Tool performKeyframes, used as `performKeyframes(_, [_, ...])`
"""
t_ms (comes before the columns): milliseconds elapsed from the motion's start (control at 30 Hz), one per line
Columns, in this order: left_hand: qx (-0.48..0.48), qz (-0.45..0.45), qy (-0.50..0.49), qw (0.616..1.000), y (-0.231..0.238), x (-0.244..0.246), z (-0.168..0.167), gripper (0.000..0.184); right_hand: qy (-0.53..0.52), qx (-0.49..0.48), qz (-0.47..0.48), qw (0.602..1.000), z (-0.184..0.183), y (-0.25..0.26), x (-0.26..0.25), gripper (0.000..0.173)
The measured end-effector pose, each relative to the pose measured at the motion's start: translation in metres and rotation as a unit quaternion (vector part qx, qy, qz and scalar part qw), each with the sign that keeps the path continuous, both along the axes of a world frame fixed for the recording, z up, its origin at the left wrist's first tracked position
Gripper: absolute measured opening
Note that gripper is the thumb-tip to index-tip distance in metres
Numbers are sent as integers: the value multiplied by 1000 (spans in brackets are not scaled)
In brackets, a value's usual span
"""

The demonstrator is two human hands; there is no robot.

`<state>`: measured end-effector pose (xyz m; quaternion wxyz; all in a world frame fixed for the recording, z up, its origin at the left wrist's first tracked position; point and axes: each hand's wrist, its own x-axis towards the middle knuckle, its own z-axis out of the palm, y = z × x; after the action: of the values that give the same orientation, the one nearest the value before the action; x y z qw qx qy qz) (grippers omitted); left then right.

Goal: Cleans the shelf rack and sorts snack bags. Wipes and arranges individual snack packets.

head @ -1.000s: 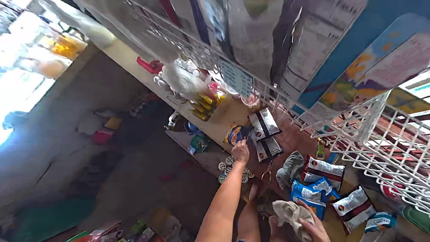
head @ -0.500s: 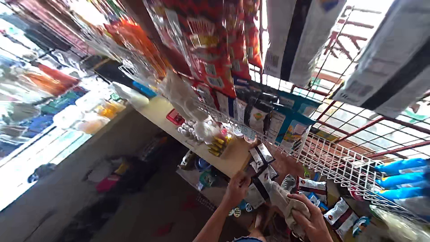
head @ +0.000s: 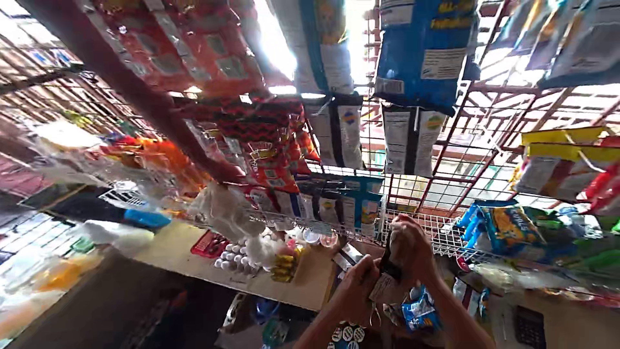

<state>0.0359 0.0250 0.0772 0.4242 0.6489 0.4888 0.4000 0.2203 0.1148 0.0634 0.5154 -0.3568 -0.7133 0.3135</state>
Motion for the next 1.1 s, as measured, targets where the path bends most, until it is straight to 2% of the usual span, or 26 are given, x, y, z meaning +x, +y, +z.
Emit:
performKeyframes(67, [11,-17,-6,1000,3,1,11,18,-31,-136,97,985,29,8,21,45])
performKeyframes(133, [-15,-44,-10,999,4,0,23,19,-59,-139,151,977,40,9,32,49])
performKeyframes(200, [-23,-81,13,996,6,-5,31,24,-68,-97,137,983,46,1,34,42])
performKeyframes(333, [61,-109,175,977,25,-4,48,34,-88,-19,97,991,53,-14,23,29])
performKeyframes(433, [106,-125,201,966,33,4,56,31,-67,-36,22,997,60,-21,15,29])
performKeyframes(567, [68,-92,85,990,30,0,51,30,27,-110,-135,984,52,-3,41,30])
performKeyframes(633, [36,-70,18,997,24,-4,43,32,65,-154,-157,973,47,-1,60,31])
performKeyframes(700, [-9,-42,-24,999,16,-4,40,30,95,-166,-130,973,52,-11,63,35])
performKeyframes(800, [-20,-37,-65,997,12,-2,28,28,79,-80,-81,990,52,-31,36,38])
performKeyframes(900, [-22,-41,-166,985,10,1,19,25,9,5,29,1000,25,-42,4,39])
performKeyframes(933, [-45,-24,-200,978,8,2,20,26,4,4,43,999,14,-43,2,39])
performKeyframes(967, [-73,1,-227,971,5,2,22,28,2,-27,45,999,6,-43,6,38])
performKeyframes(1067, [-110,73,-265,955,-5,-3,31,29,-24,-227,39,973,-29,-39,38,37])
performKeyframes(1100, [-108,77,-287,949,-7,-7,31,30,-34,-252,43,966,-47,-36,48,33])
